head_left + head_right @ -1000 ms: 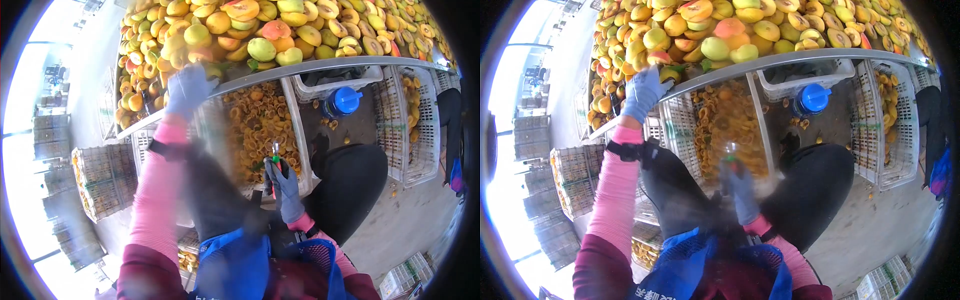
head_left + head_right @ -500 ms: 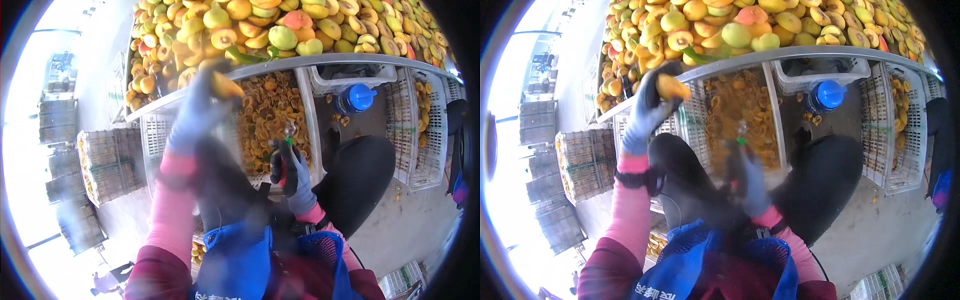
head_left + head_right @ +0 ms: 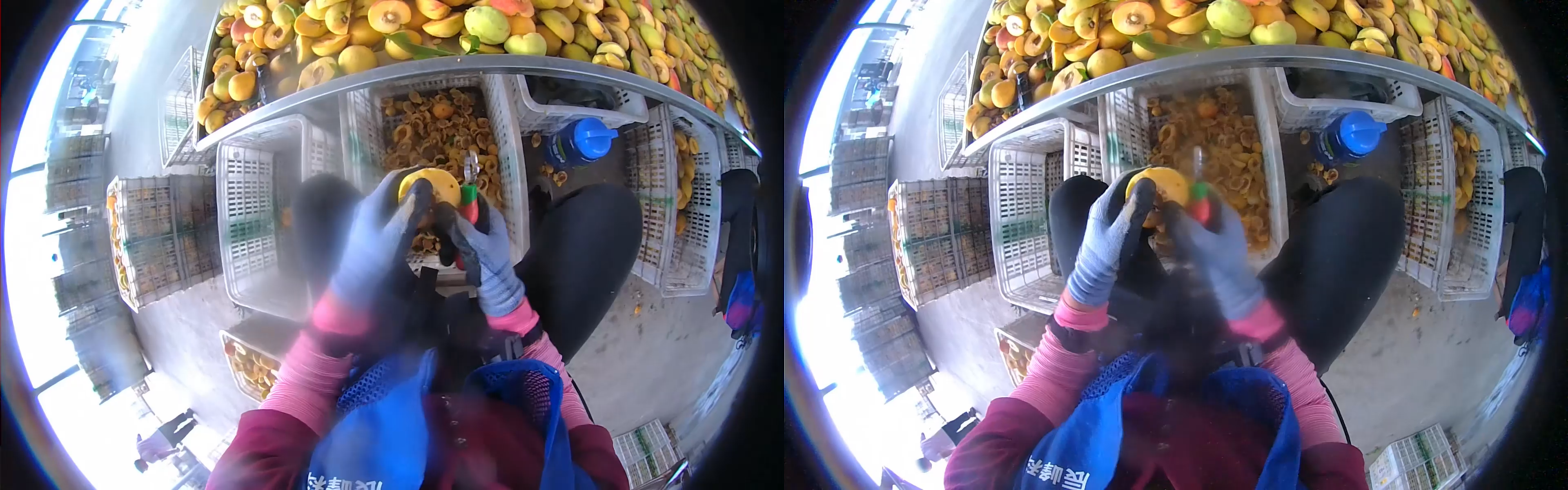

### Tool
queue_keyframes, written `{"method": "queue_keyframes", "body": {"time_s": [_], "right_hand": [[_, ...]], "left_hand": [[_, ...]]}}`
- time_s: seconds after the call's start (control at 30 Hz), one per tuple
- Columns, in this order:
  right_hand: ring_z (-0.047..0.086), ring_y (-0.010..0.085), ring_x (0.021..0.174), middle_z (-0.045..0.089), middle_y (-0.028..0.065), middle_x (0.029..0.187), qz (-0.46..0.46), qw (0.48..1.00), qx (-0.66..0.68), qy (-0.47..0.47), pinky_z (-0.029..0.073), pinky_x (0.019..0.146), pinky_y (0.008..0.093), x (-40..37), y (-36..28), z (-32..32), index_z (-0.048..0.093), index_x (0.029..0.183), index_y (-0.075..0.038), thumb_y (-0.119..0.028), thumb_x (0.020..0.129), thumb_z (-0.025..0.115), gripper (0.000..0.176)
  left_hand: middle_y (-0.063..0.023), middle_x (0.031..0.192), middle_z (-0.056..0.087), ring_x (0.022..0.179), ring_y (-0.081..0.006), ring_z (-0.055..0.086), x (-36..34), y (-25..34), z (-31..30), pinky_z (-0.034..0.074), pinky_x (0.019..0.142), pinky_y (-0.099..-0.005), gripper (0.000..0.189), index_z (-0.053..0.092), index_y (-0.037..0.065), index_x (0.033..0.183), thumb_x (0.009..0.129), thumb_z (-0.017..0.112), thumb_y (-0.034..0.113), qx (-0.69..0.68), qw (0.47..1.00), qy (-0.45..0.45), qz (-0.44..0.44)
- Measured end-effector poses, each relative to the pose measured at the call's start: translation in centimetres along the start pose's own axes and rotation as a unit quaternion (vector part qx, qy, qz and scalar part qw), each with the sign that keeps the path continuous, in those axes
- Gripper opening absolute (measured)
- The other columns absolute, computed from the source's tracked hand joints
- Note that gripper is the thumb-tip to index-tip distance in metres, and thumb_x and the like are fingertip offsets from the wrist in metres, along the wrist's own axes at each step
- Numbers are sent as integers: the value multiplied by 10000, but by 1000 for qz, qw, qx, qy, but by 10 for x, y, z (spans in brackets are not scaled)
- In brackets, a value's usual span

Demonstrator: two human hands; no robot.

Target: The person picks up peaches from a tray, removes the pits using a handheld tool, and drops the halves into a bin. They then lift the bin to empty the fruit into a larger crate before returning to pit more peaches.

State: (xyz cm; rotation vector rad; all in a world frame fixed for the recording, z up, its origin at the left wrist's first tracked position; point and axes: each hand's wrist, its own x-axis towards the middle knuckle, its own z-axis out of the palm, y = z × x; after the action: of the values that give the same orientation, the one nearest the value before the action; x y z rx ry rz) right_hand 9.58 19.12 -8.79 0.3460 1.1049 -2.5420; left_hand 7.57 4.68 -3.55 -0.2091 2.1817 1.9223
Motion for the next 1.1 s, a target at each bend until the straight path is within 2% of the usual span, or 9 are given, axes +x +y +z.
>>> {"method": "queue_keyframes", "body": {"time_s": [0.17,0.3,0.33,0.37,0.43,0.47,0.57,0.77,1.1], "right_hand": [[523,44,728,599,-3,900,65,975,-180,-111,439,631,194,4,-25,-9,548,1128,-18,-119,866,638,295],[561,107,689,612,34,878,-34,973,-222,62,460,623,249,-11,-2,3,560,1063,-14,-110,891,597,200],[581,157,691,619,62,876,-120,925,-359,36,467,624,280,-17,6,6,557,1072,-17,-123,893,589,210],[601,206,694,626,89,874,-203,850,-486,8,473,624,311,-22,17,7,554,1081,-19,-136,896,581,221],[608,379,752,617,194,898,-172,857,-485,24,475,639,423,-40,23,17,537,1106,-26,-190,908,540,257],[606,384,761,613,201,895,-166,855,-490,28,473,642,426,-42,19,19,534,1107,-26,-199,910,537,263],[602,394,781,605,214,884,-172,848,-499,37,467,651,433,-43,10,24,528,1106,-23,-212,912,532,271],[591,404,819,599,253,924,-210,842,-496,24,473,713,421,-45,9,22,505,1158,61,-151,928,476,314],[585,409,830,592,244,882,-129,879,-459,1,452,703,432,-39,13,2,535,1073,0,-210,914,518,264]], "left_hand": [[-87,988,595,876,-153,559,-6,-8,-15,454,791,-268,386,530,-16,1180,936,538,283,-89,991,-92,-25],[-141,1012,565,873,-229,577,-15,-29,-3,470,773,-316,400,508,-2,1163,900,571,292,-162,980,75,-84],[-154,1018,558,872,-248,582,-16,-33,3,474,769,-329,405,503,1,1159,890,579,295,-164,976,117,-84],[-85,941,574,866,-140,565,-19,-35,10,467,730,-290,456,545,-12,1065,952,476,425,-111,981,148,-55],[-74,920,592,824,-124,566,-23,-40,20,471,690,-264,421,532,-17,1079,961,477,383,-81,984,154,35],[-89,936,597,810,-137,573,-25,-36,23,475,679,-262,420,525,-20,1097,965,471,375,-156,978,131,-54],[-101,950,602,786,-141,578,-27,-51,28,478,652,-258,411,512,-18,1124,965,479,360,28,976,183,115],[-39,1004,545,824,-69,514,-34,-31,41,444,677,-208,348,469,-18,1210,944,518,203,-206,964,169,4],[-23,831,578,676,-72,526,-30,-49,33,431,585,-204,342,527,-21,1158,964,494,259,17,987,145,66]]}}
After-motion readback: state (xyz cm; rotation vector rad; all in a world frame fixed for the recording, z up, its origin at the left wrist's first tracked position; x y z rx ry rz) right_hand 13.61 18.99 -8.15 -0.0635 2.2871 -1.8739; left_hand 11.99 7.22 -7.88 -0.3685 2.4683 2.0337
